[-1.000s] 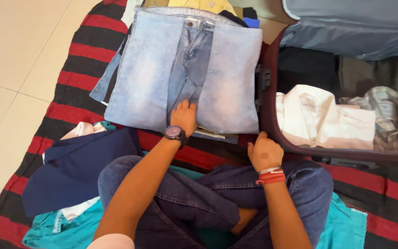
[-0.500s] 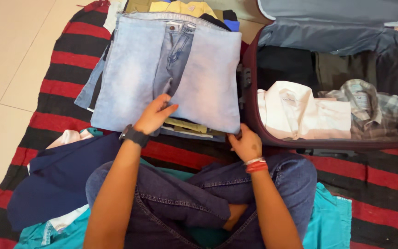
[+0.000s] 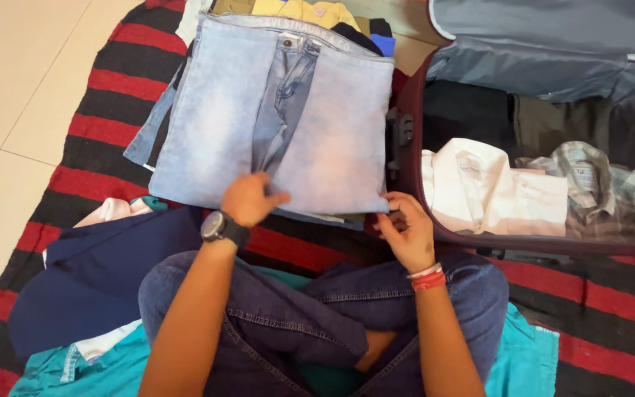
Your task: The person folds a white shirt and several pairs of jeans by hand, then places them into an open suitcase on a rug.
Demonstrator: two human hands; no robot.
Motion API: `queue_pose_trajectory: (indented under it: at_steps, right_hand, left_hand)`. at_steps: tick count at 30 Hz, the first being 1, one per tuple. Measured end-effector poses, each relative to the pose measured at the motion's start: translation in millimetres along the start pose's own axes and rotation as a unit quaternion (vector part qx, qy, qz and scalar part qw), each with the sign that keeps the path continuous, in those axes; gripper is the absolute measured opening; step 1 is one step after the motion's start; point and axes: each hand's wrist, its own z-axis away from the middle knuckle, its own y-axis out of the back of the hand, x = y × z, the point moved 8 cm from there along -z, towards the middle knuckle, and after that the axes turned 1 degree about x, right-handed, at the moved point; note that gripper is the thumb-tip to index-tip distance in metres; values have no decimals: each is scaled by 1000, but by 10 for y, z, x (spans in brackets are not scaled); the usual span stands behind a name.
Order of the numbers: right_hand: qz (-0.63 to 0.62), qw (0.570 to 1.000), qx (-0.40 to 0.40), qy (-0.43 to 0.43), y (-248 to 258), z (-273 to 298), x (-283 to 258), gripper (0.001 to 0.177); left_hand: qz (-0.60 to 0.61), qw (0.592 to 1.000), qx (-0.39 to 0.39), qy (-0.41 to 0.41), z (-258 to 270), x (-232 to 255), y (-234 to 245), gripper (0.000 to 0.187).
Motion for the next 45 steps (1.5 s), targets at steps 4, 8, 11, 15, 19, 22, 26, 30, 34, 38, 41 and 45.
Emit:
queue_pose_trajectory:
  at_steps: [4, 8, 11, 15, 19, 22, 26, 30, 34, 38, 41, 45]
  right_hand:
    - [216, 976, -5, 35, -13, 55, 83, 16]
    - [460, 886, -37, 51, -77, 117, 188, 15]
    - [478, 877, 6, 50, 20, 145, 84, 13]
    - [511, 859, 22, 8, 124, 184, 73, 17]
    - [540, 840, -56, -18, -73, 158, 328, 20]
    - [493, 869, -46, 14, -210, 176, 267, 17]
    - [420, 903, 26, 89, -392, 239, -104, 10]
    - [368, 907, 57, 197, -614, 331, -430, 16]
    - [359, 899, 32, 249, -816, 352, -509, 21]
    - [321, 897, -37, 301, -1047, 400, -611, 29]
    - [231, 932, -61, 274, -1071, 365, -612, 30]
    - [15, 996, 39, 78, -778, 74, -129, 28]
  left_hand:
    - [-72, 992, -97, -46, 1, -25, -588, 53]
    - [-113, 989, -65, -71, -96, -101, -960, 29]
    - [-95, 991, -50, -83, -108, -69, -964, 28]
    - [-2, 998, -47, -45, -119, -166, -643, 32]
    - [-110, 991, 17, -77, -107, 156, -458, 73]
    - [-57, 946, 219, -231, 218, 836, -118, 62]
    - [214, 966, -80, -125, 162, 1104, -457, 52]
    - [331, 931, -145, -51, 112, 1174, -440, 60]
    - [279, 948, -151, 15, 25, 1092, -364, 68]
    - [183, 978, -65, -71, -141, 1062, -341, 76]
    - [142, 978, 8, -155, -214, 1027, -361, 67]
    - [147, 977, -21, -151, -287, 959, -522, 50]
